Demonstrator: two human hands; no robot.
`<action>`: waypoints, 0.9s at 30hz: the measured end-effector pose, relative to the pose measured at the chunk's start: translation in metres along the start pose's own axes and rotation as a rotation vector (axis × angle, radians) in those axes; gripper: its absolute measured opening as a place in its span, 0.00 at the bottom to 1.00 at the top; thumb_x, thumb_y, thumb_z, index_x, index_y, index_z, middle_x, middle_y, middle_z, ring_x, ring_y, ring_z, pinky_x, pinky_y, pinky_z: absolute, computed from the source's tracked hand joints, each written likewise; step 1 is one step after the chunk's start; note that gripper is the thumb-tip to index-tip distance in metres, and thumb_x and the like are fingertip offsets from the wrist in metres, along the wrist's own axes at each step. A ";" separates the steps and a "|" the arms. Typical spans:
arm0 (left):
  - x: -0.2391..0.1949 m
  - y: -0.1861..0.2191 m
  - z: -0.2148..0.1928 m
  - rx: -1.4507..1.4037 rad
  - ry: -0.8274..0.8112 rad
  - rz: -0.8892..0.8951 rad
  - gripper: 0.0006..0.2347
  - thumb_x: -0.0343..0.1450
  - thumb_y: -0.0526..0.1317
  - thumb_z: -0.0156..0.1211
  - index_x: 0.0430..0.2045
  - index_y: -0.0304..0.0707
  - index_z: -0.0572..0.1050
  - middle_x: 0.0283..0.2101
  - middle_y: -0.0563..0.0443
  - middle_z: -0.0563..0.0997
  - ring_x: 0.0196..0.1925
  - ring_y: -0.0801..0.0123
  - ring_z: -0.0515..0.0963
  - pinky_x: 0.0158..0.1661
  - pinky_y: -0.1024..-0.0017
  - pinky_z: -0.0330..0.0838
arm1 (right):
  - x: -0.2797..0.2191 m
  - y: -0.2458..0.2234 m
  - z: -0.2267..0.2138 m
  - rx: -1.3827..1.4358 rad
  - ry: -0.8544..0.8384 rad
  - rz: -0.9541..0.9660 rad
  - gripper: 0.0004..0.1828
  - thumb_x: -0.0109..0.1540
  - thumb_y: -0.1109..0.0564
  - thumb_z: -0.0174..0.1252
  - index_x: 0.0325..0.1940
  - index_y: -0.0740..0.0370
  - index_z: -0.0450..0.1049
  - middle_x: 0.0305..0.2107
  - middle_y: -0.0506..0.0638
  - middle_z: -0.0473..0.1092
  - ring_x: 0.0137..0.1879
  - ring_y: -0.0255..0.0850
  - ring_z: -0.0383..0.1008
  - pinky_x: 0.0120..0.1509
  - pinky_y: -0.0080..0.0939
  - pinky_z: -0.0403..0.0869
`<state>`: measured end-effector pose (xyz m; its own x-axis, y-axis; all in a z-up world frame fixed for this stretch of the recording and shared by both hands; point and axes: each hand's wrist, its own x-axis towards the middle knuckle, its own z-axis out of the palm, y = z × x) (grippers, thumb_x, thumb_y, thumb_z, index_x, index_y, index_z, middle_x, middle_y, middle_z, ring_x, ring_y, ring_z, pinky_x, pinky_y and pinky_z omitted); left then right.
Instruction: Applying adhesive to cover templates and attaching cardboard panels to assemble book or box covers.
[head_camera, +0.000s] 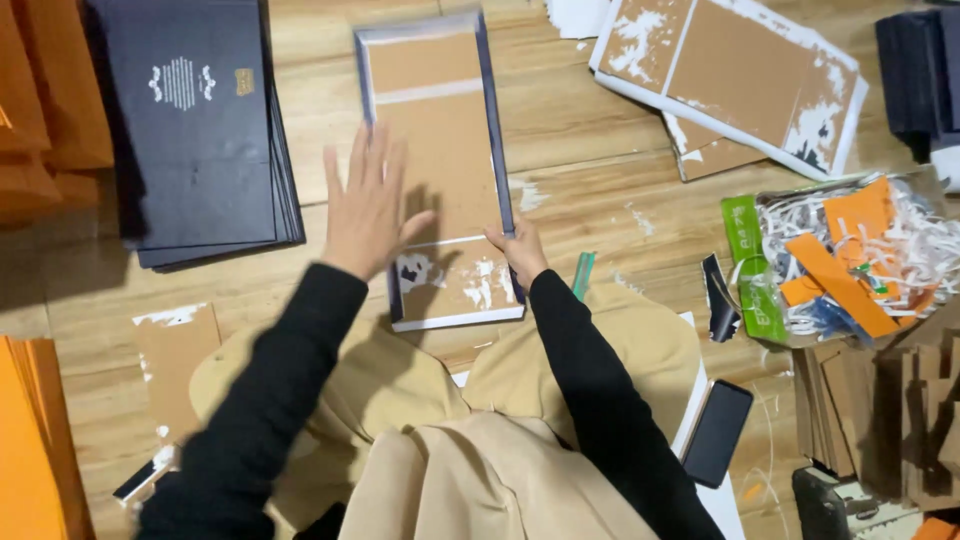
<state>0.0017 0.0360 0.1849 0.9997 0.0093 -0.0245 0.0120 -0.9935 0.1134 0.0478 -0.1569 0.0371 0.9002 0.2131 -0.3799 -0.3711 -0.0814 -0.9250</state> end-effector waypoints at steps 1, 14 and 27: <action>-0.012 -0.008 0.036 0.003 -0.003 -0.007 0.33 0.64 0.57 0.49 0.59 0.36 0.52 0.65 0.38 0.47 0.68 0.56 0.40 0.60 0.42 0.32 | 0.007 0.004 0.000 0.001 -0.007 0.003 0.10 0.51 0.62 0.62 0.35 0.61 0.69 0.23 0.40 0.65 0.31 0.31 0.65 0.39 0.27 0.67; -0.089 0.020 0.134 -0.093 -0.443 -0.186 0.45 0.60 0.71 0.34 0.60 0.30 0.40 0.65 0.37 0.39 0.68 0.54 0.37 0.63 0.57 0.36 | 0.050 0.063 -0.016 -0.327 0.243 0.129 0.19 0.42 0.48 0.71 0.30 0.52 0.71 0.16 0.40 0.66 0.26 0.32 0.69 0.33 0.29 0.66; -0.077 0.001 0.143 -0.155 -0.217 -0.173 0.39 0.61 0.68 0.37 0.57 0.34 0.51 0.53 0.45 0.57 0.59 0.56 0.59 0.59 0.64 0.52 | 0.010 0.100 -0.052 -0.094 0.047 0.098 0.18 0.60 0.57 0.51 0.53 0.60 0.59 0.28 0.49 0.71 0.33 0.34 0.70 0.35 0.32 0.72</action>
<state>-0.0787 0.0182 0.0451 0.9542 0.1357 -0.2665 0.2017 -0.9500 0.2385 0.0311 -0.2134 -0.0598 0.8711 0.1540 -0.4664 -0.4369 -0.1907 -0.8791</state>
